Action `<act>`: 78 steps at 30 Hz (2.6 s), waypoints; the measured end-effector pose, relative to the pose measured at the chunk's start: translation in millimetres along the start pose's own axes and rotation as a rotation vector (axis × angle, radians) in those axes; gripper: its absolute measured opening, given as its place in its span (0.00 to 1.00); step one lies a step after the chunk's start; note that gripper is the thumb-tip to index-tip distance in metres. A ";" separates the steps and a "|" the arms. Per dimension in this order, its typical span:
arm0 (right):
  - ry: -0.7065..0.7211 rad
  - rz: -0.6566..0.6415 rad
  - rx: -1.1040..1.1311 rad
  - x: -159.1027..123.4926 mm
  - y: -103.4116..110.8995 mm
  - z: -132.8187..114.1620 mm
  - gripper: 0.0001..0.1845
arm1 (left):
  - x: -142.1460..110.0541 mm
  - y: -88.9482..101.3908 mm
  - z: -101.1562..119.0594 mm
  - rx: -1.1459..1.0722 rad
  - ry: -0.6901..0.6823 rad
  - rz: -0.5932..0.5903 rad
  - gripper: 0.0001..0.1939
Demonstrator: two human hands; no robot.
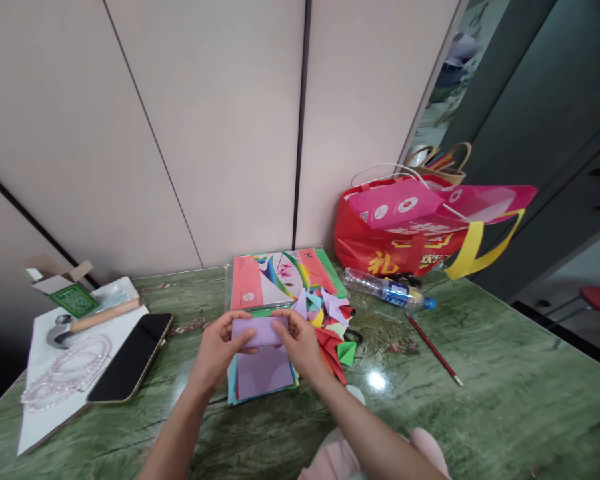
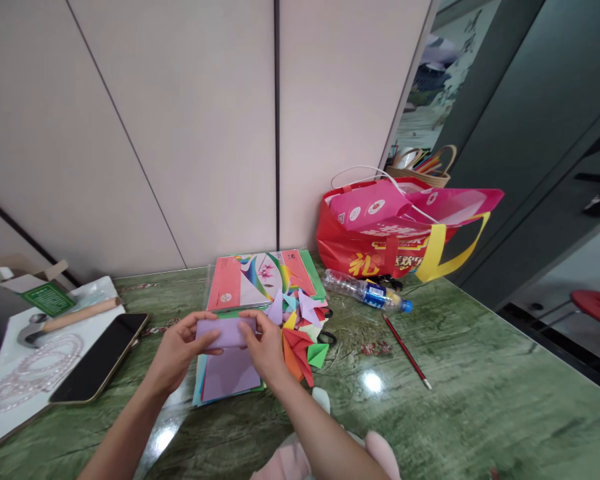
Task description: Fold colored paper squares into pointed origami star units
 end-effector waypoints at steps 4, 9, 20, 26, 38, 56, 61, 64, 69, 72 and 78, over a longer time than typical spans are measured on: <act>-0.002 0.002 -0.003 -0.2 -0.1 -0.8 0.14 | 0.4 1.1 -1.1 -0.004 0.004 0.018 0.20; -0.013 0.003 -0.007 -0.4 -0.7 -0.6 0.16 | -0.1 0.8 0.3 0.015 0.003 0.030 0.19; -0.047 0.019 0.042 0.3 -0.4 1.8 0.18 | -1.3 0.2 2.6 0.029 -0.008 0.051 0.18; -0.057 0.015 0.072 -0.2 -1.1 1.8 0.16 | -1.8 -0.4 3.7 0.014 -0.004 0.052 0.18; -0.050 0.016 0.096 1.2 0.8 6.2 0.16 | -2.4 0.2 2.6 -0.003 0.010 0.059 0.20; -0.057 0.019 0.120 1.6 1.0 9.1 0.14 | -1.8 0.4 0.7 -0.010 0.007 0.051 0.19; -0.058 0.019 0.115 1.7 1.0 8.1 0.14 | -2.0 0.8 1.0 0.000 -0.004 0.051 0.19; -0.057 0.022 0.118 1.7 1.3 7.4 0.14 | -1.6 0.4 0.7 -0.010 -0.007 0.048 0.19; -0.056 0.022 0.122 1.0 0.8 6.2 0.14 | -1.4 -0.5 3.2 -0.005 -0.009 0.053 0.18; -0.059 0.020 0.120 0.7 0.6 6.1 0.14 | -2.0 -0.9 5.1 -0.007 -0.013 0.054 0.18; -0.062 0.022 0.118 1.8 1.2 8.3 0.14 | -3.0 0.0 5.8 -0.009 -0.019 0.064 0.17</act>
Point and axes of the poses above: each hand's wrist, its own x-axis towards the middle knuckle, its own y-axis out of the back of the hand, z = x × y, the point moved 9 cm from there along x, towards the middle knuckle, and after that the axes turned 10 degrees about x, right-handed, at the moved point
